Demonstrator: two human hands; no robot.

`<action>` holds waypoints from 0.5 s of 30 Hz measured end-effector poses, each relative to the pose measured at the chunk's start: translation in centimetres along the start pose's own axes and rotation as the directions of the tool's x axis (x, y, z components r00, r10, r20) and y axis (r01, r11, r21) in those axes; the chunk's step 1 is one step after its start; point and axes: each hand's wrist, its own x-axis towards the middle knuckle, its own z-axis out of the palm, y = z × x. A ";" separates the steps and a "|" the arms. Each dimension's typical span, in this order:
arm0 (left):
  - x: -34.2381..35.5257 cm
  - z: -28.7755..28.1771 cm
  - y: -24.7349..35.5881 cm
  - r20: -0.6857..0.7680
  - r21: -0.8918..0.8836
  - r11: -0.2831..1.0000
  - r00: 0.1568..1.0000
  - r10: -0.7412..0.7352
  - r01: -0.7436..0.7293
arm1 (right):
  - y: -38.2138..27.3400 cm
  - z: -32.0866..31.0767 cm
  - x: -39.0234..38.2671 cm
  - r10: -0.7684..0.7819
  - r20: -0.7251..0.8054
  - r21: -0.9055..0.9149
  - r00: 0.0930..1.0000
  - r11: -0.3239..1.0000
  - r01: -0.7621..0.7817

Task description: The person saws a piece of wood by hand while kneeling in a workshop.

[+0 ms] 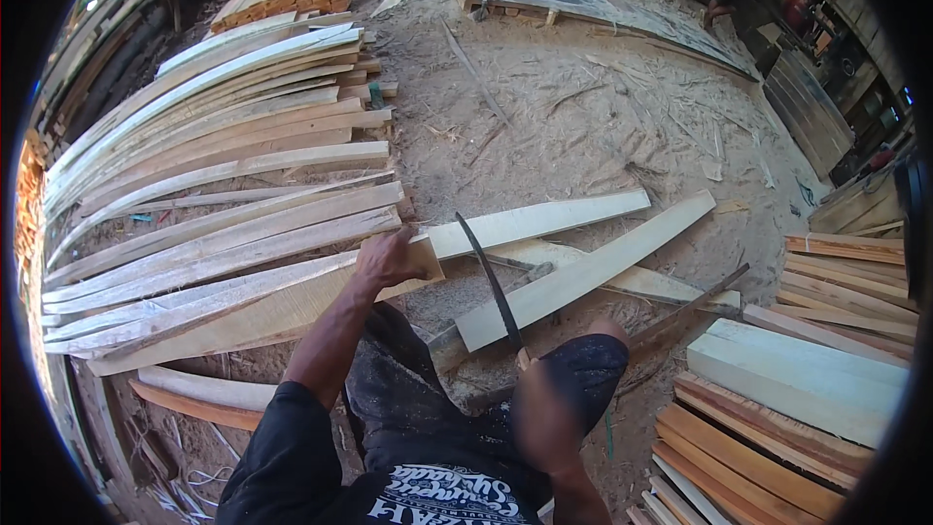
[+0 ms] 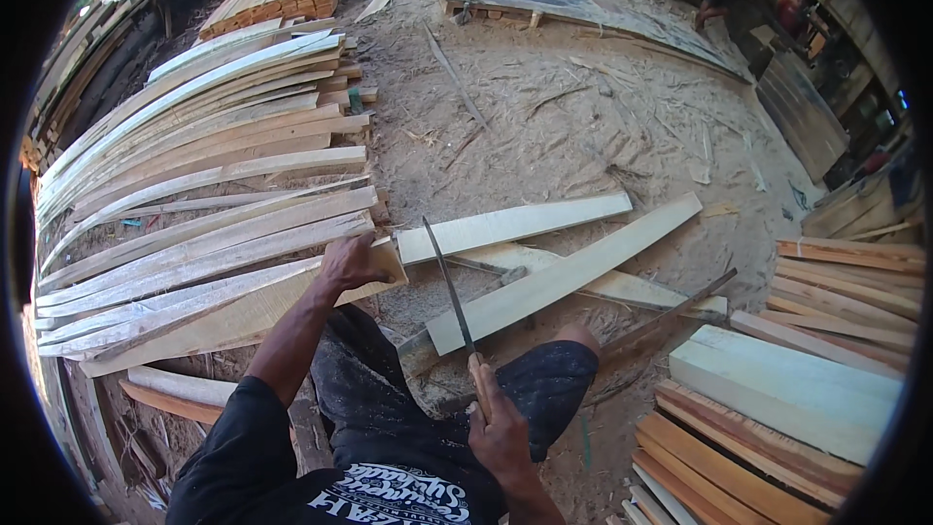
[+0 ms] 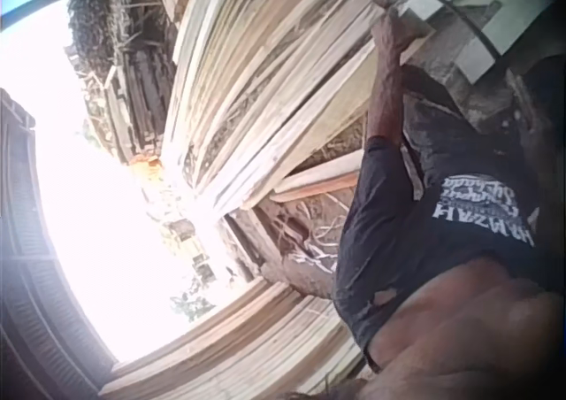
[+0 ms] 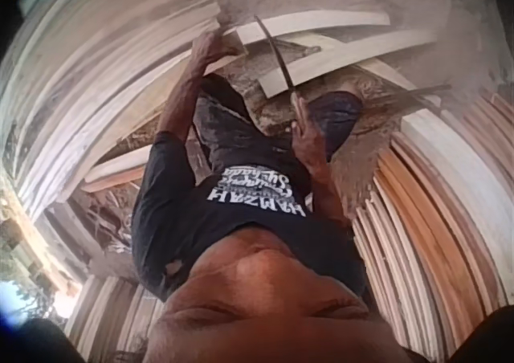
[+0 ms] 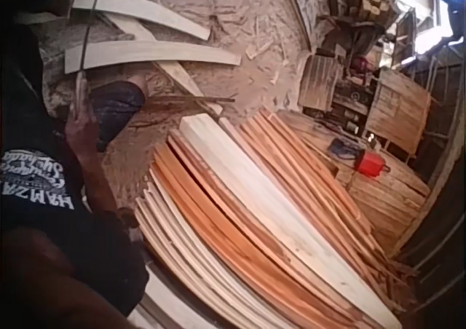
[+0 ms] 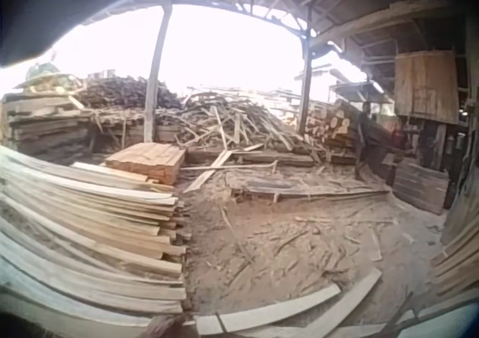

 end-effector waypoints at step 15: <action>-3.3 11.7 11.8 0.038 -0.383 0.889 0.957 0.286 -0.251 | 27.9 2.4 -10.3 0.503 -0.657 -0.291 0.561 0.517 -0.805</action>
